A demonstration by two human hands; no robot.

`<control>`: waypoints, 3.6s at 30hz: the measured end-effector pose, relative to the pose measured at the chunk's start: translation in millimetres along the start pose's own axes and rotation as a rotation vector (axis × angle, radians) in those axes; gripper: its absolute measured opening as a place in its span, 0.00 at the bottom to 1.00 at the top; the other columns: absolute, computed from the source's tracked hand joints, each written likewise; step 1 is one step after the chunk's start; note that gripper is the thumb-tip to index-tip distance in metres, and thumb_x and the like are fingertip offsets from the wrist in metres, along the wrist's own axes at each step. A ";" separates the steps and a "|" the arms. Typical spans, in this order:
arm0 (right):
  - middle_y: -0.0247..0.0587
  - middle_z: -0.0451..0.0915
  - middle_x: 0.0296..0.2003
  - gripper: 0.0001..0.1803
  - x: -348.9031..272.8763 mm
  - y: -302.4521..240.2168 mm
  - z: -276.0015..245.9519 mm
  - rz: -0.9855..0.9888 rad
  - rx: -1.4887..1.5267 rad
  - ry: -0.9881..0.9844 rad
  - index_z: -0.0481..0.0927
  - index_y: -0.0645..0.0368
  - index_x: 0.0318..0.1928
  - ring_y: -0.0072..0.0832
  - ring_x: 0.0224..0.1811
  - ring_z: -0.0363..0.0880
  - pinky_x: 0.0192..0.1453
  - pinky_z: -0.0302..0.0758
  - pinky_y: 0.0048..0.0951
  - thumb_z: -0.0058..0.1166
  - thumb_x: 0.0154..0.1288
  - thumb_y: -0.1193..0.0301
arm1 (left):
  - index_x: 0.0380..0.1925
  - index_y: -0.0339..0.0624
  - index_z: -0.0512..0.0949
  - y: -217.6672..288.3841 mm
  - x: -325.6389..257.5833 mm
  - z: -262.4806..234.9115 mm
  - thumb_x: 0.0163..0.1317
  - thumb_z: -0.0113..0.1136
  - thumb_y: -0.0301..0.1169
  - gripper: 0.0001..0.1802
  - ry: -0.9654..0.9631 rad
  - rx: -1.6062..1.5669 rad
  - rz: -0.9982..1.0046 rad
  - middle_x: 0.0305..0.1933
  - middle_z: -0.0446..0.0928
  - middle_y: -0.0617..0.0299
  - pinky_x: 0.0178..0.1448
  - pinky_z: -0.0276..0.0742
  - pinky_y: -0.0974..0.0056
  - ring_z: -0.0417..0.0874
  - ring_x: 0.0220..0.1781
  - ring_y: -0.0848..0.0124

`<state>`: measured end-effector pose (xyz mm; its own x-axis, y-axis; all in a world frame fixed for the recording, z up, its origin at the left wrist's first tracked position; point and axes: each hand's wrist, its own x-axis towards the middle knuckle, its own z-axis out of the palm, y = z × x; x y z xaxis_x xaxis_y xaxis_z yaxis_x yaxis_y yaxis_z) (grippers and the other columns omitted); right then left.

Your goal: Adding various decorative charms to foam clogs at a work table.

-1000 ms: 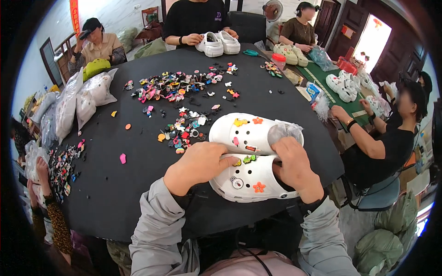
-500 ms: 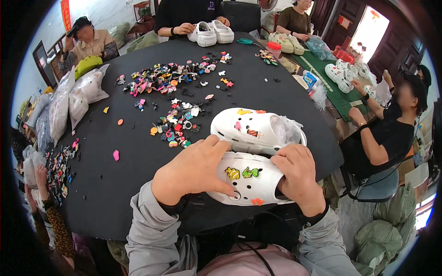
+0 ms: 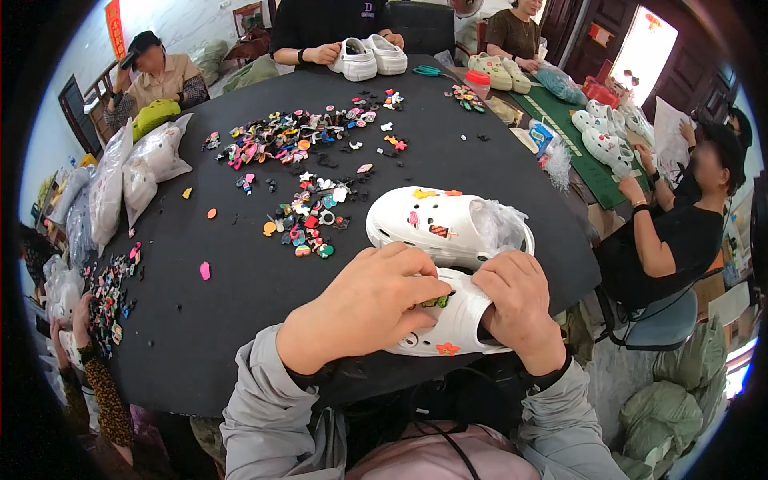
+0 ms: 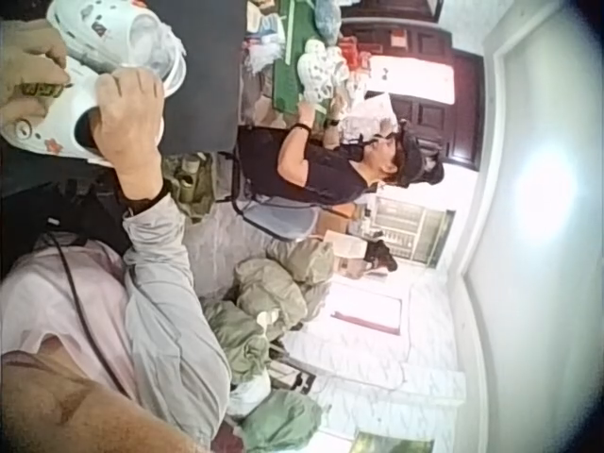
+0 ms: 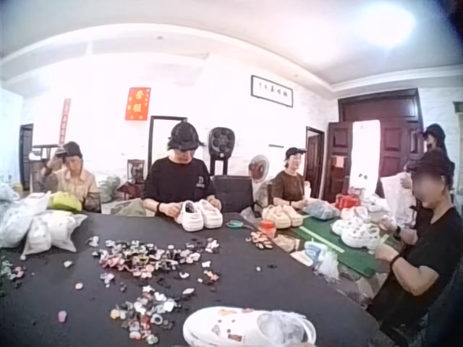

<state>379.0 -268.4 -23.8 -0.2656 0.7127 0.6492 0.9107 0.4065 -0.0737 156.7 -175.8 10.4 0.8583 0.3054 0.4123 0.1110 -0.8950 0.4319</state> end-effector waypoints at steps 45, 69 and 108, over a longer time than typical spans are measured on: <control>0.36 0.76 0.31 0.19 -1.1 -0.3 -1.4 -0.021 0.019 -0.032 0.78 0.57 0.34 0.38 0.38 0.77 0.44 0.72 0.39 0.61 0.34 0.79 | 0.33 0.43 0.81 10.0 0.8 9.9 0.53 0.70 0.37 0.13 0.094 0.029 -0.094 0.37 0.79 0.60 0.42 0.78 0.58 0.81 0.37 0.59; 0.59 0.71 0.59 0.25 11.5 11.8 2.8 0.116 -0.027 -0.260 0.82 0.60 0.45 0.54 0.65 0.67 0.66 0.65 0.46 0.63 0.39 0.77 | 0.36 0.36 0.80 35.1 -6.8 14.3 0.48 0.62 0.29 0.14 -0.022 0.479 -0.086 0.40 0.78 0.58 0.51 0.74 0.56 0.81 0.42 0.66; 0.46 0.74 0.43 0.22 16.6 13.4 11.4 0.127 -0.008 -0.204 0.81 0.61 0.37 0.46 0.47 0.73 0.49 0.72 0.43 0.68 0.34 0.76 | 0.29 0.43 0.80 -23.9 3.4 24.0 0.53 0.69 0.33 0.09 0.206 -0.086 -0.079 0.34 0.77 0.62 0.40 0.75 0.58 0.81 0.34 0.61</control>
<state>383.2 -244.6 -22.6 -0.2065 0.8591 0.4684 0.9432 0.3021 -0.1383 169.0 -161.2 -17.8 0.7272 0.4412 0.5259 0.1232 -0.8375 0.5323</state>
